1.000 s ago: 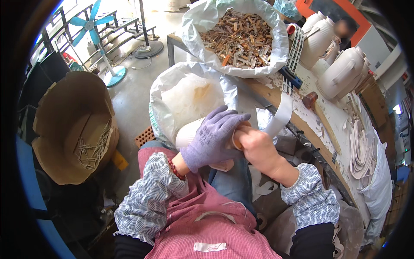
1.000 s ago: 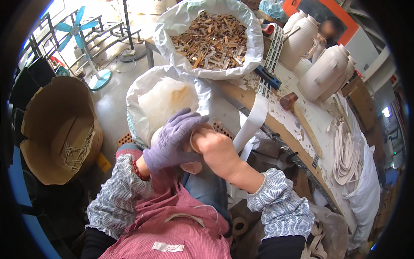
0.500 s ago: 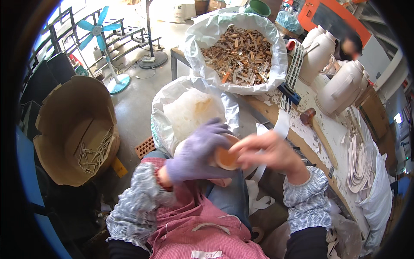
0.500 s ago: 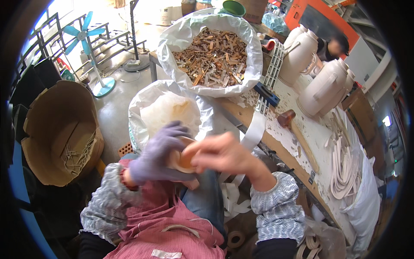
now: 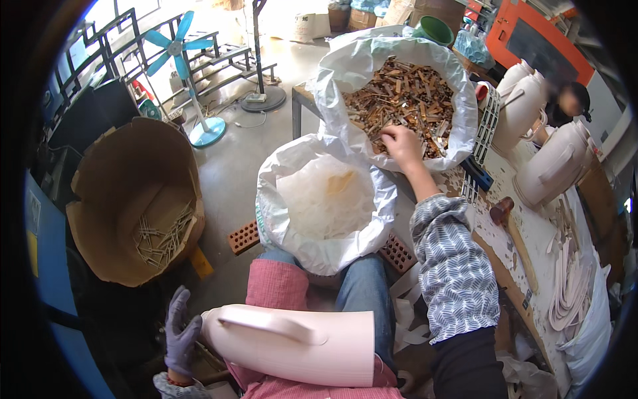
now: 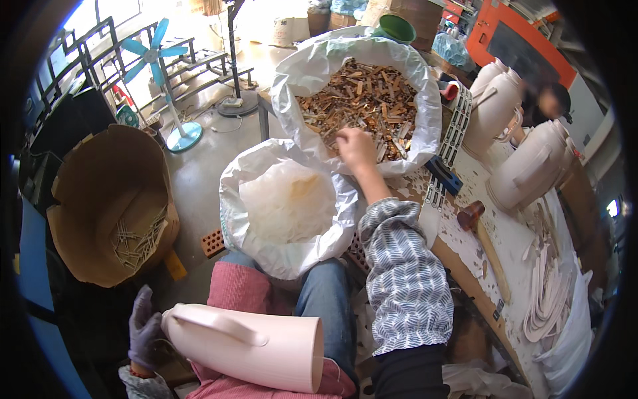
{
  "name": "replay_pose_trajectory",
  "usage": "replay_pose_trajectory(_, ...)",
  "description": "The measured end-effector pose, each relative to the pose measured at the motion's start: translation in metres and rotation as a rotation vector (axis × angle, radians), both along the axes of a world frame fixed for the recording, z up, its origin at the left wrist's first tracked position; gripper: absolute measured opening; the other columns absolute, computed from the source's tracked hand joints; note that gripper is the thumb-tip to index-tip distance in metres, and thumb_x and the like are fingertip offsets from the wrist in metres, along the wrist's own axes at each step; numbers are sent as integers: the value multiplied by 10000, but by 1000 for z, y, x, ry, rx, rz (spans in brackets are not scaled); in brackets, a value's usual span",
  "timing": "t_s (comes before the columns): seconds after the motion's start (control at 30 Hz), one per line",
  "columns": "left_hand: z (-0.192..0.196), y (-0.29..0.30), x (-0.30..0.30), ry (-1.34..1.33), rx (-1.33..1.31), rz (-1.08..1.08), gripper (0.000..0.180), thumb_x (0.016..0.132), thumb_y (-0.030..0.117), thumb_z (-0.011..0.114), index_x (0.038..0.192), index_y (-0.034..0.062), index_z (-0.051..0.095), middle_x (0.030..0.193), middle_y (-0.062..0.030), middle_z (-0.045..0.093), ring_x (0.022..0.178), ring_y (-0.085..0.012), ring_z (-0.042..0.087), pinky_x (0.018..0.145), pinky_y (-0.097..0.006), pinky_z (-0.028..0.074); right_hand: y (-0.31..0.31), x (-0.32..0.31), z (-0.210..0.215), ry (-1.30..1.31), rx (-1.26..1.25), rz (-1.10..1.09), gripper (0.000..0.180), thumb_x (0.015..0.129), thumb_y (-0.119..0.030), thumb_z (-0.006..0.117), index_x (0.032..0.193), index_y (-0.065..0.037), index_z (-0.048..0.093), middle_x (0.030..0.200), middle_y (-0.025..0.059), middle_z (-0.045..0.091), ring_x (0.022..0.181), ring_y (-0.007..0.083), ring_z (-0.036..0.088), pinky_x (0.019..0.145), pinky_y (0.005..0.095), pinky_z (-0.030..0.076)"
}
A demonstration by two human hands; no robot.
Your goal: The person repeatedly picks up white thermos bodies, inserts a small circular seal into the opening, and places the finished units on a nearby table. The person handles the thermoses one at a time while seated on the floor.
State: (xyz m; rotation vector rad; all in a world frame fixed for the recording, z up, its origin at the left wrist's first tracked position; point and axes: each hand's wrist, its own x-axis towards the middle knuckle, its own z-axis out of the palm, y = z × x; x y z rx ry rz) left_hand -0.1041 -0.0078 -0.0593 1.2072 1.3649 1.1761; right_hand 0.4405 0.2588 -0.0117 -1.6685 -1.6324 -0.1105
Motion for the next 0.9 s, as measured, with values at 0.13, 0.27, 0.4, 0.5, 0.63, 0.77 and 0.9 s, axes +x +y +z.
replay_pose_trajectory(0.13, 75, 23, 73, 499, 210, -750, 606, 706, 294, 814, 1219, 51, 603, 1136, -153, 643, 1045, -281, 630, 917, -356, 484, -13, 18, 19, -31, -123, -146, 200, 741, -205, 729, 859, -57, 666, 786, 90, 691, 740, 253, 666, 685, 350, 515)
replay_pose_trajectory(0.27, 49, 46, 100, 578, 168, -756, 460, 743, 353, 785, 1091, 87, 646, 906, -150, 668, 857, -310, 660, 774, -383, 512, -44, -19, 37, 114, -101, 66, 170, 793, -140, 718, 925, -45, 669, 855, 93, 715, 822, 211, 693, 717, 316, 528)
replay_pose_trajectory(0.4, 40, 74, 171, 578, -159, -1061, 480, 796, 435, 719, 1107, 81, 629, 967, -172, 667, 922, -326, 649, 818, -365, 504, -134, -78, 25, -113, -223, 363, 144, 782, -85, 698, 922, -49, 704, 834, 109, 694, 767, 201, 687, 675, 298, 537)
replay_pose_trajectory(0.5, 4, 79, 182, 319, -138, -1008, 509, 825, 431, 709, 1174, 75, 605, 1014, -161, 672, 969, -259, 649, 855, -341, 496, -199, -135, -14, -311, -51, 490, 78, 750, -125, 694, 818, -163, 693, 661, 47, 614, 632, 231, 623, 552, 353, 499)
replay_pose_trajectory(0.63, -16, 75, 177, 181, -45, -841, 403, 865, 372, 680, 1107, 51, 647, 987, -129, 685, 925, -195, 649, 820, -337, 497, -237, -157, -43, -348, -57, 632, 196, 780, -174, 652, 971, -128, 650, 729, 16, 596, 644, 185, 619, 537, 303, 487)
replay_pose_trajectory(0.77, -6, 73, 173, 517, 385, -770, 265, 829, 199, 691, 1042, 43, 664, 929, -121, 674, 851, -243, 653, 769, -348, 514, -243, -163, -44, -249, -91, 576, 284, 756, -68, 695, 1038, -51, 664, 857, 81, 640, 729, 237, 651, 618, 330, 530)
replay_pose_trajectory(0.9, -1, 75, 168, 493, 488, -810, 334, 781, 226, 722, 1063, 60, 652, 949, -130, 653, 885, -305, 635, 782, -371, 508, -252, -161, -34, -210, -96, 584, 263, 748, -80, 717, 1001, -38, 658, 888, 83, 633, 777, 246, 647, 652, 343, 538)
